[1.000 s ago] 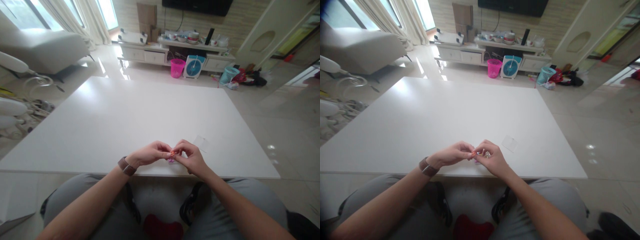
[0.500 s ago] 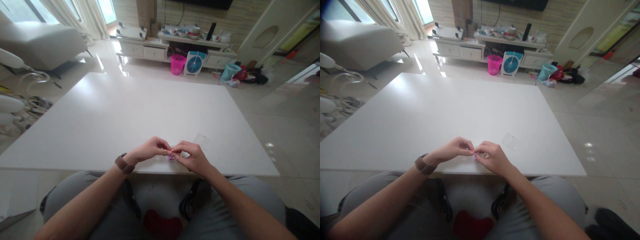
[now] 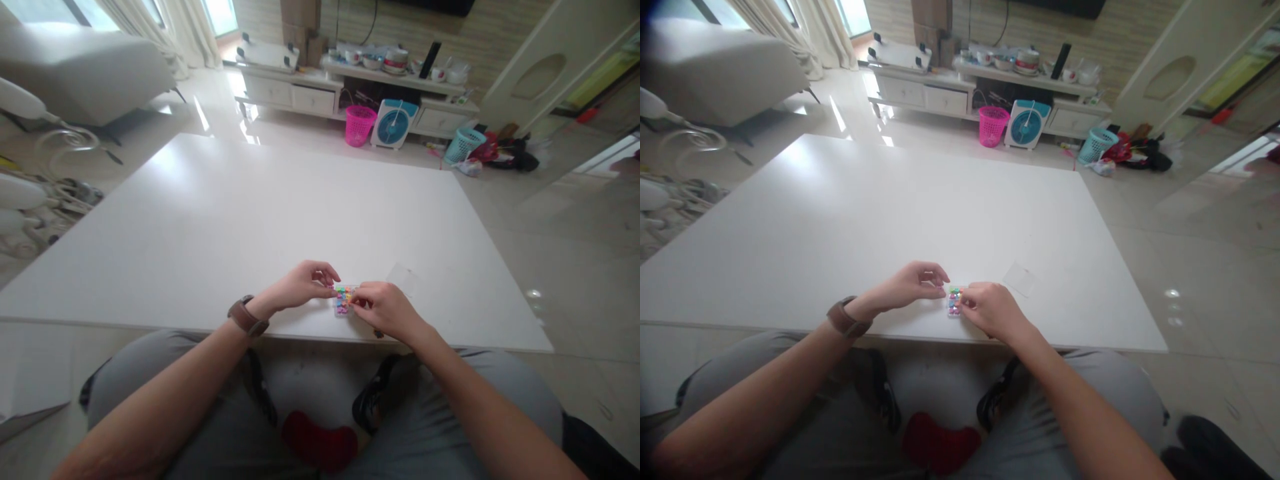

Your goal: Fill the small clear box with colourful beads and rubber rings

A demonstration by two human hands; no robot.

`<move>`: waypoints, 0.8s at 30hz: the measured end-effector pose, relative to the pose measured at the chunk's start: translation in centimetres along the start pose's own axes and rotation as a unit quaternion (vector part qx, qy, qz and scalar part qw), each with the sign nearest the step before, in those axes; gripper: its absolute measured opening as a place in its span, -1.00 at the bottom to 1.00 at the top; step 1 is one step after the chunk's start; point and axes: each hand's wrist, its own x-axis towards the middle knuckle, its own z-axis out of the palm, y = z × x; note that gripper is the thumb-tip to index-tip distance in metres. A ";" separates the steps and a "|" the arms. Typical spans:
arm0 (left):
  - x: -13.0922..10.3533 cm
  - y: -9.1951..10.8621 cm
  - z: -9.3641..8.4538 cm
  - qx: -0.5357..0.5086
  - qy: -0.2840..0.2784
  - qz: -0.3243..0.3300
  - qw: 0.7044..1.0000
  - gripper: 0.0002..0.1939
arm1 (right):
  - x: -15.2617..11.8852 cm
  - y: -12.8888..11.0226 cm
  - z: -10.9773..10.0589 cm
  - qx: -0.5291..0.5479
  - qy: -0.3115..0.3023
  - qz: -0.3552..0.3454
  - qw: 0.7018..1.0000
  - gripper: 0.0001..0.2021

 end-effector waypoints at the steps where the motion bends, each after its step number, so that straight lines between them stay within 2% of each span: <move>1: 0.0 0.0 0.0 0.004 -0.001 0.004 1.000 -0.78 | 0.0 -0.1 0.1 -0.019 -0.009 0.002 1.000 -0.86; 10: 0.0 0.3 -0.1 0.000 -0.011 0.014 1.000 -0.78 | 0.3 -1.3 1.5 -0.114 -0.044 0.038 0.992 -0.85; 18: 0.1 0.0 -0.2 0.012 -0.006 0.019 1.000 -0.80 | 0.3 -2.4 0.8 -0.143 -0.068 0.040 0.987 -0.86; 24: 0.2 -0.2 -0.3 0.016 -0.007 0.025 1.000 -0.80 | 1.0 -2.9 1.3 -0.172 -0.083 0.063 0.979 -0.85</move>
